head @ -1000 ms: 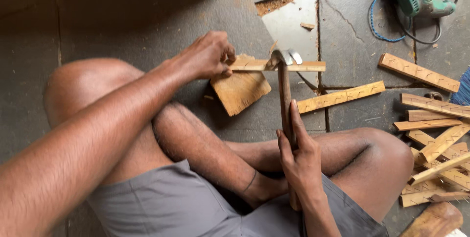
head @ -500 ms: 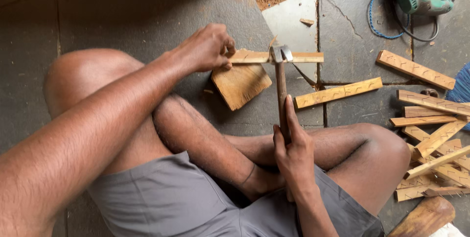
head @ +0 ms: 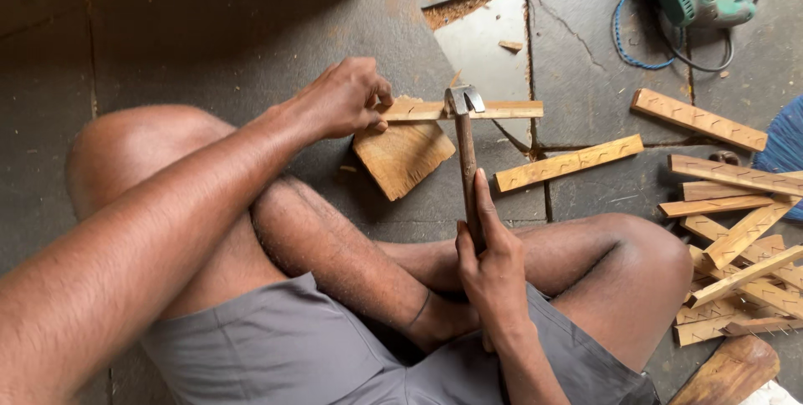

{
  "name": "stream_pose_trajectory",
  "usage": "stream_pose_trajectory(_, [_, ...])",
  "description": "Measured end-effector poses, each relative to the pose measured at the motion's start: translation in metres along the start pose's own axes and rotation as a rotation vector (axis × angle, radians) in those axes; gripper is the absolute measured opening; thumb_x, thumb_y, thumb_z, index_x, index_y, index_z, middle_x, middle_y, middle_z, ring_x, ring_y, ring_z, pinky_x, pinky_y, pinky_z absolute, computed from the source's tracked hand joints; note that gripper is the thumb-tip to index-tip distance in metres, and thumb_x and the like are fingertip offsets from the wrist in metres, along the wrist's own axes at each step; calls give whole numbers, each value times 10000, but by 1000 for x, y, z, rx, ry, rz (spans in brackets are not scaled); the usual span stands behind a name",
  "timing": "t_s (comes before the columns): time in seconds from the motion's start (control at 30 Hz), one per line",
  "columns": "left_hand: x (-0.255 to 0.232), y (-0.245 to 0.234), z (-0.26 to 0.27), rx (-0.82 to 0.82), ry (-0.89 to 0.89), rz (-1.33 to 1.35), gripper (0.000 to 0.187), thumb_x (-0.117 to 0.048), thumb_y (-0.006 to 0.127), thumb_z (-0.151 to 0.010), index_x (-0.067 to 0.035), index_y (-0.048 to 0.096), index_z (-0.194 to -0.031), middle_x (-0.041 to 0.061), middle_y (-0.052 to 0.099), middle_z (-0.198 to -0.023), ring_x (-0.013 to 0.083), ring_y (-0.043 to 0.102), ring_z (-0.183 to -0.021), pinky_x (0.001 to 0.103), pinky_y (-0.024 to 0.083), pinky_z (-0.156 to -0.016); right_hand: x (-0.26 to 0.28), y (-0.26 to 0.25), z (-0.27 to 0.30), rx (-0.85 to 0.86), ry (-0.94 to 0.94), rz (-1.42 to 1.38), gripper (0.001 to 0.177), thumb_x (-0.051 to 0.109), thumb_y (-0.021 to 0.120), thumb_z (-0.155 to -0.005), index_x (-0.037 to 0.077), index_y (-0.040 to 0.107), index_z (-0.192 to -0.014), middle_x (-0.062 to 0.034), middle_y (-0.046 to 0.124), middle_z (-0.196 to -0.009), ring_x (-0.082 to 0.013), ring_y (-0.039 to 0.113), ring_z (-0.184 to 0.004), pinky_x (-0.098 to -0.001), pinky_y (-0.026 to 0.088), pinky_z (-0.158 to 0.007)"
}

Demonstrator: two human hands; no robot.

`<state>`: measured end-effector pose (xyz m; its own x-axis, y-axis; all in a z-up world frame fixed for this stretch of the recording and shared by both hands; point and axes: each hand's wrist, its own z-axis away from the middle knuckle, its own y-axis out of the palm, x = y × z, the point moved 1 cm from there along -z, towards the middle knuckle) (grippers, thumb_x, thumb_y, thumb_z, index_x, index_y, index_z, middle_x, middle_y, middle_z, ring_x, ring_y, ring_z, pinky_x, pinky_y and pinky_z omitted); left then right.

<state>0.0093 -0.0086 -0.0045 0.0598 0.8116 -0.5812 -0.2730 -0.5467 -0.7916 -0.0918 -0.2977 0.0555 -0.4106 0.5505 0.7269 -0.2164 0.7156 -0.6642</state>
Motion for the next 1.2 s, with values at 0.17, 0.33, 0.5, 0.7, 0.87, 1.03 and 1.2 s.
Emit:
stream_pose_trajectory(0.17, [3,3,-2,6,-3,14,282,-257,849,-803,-102,778,-1028,69,602,-987,157,592,-874,297,595,-731,-11,-1,2,54,298,-5,797,40,670,-939,245,309,-1619,-82,709,-830,-142,657,-617,-310,552,-562])
stream_pose_trajectory(0.33, [-14,13,-19,64,33,-74,230,-295,821,-886,-73,762,-895,62,621,-943,190,585,-892,326,577,-709,-20,-8,7,-75,379,-82,780,46,641,-963,236,283,-1629,-20,680,-745,-95,616,-562,-262,523,-478])
stream_pose_trajectory(0.5, [-12,21,-29,-21,-41,193,261,-244,877,-741,-78,729,-876,14,635,-956,135,639,-882,269,603,-766,-21,-14,8,-129,350,-174,775,15,628,-964,157,261,-1631,-9,645,-708,-66,604,-532,-210,507,-427])
stream_pose_trajectory(0.7, [-4,31,-40,-91,61,197,320,-307,895,-731,-73,724,-867,44,623,-954,140,624,-892,267,600,-750,-16,-9,12,-127,174,-252,736,-12,628,-975,82,299,-1627,14,624,-677,-44,584,-513,-204,466,-434])
stream_pose_trajectory(0.87, [-4,34,-43,-117,85,130,358,-337,921,-704,-71,753,-874,64,629,-933,165,596,-905,320,575,-749,-12,-8,14,-163,25,-117,703,-25,666,-972,49,356,-1599,-16,636,-752,-46,587,-583,-219,463,-505])
stream_pose_trajectory(1.03, [2,43,-43,-42,-51,256,357,-328,868,-766,-60,730,-956,65,606,-1041,166,632,-944,303,644,-781,-10,-2,10,-100,-1,-56,716,-34,658,-968,62,355,-1610,-89,651,-894,-93,584,-685,-253,486,-609])
stream_pose_trajectory(1.2, [-1,41,-44,-83,7,124,297,-269,880,-749,-82,766,-949,83,626,-1018,204,595,-991,332,587,-869,-7,9,-7,86,306,-76,745,-1,685,-942,135,391,-1614,-160,635,-742,-148,574,-614,-284,501,-580])
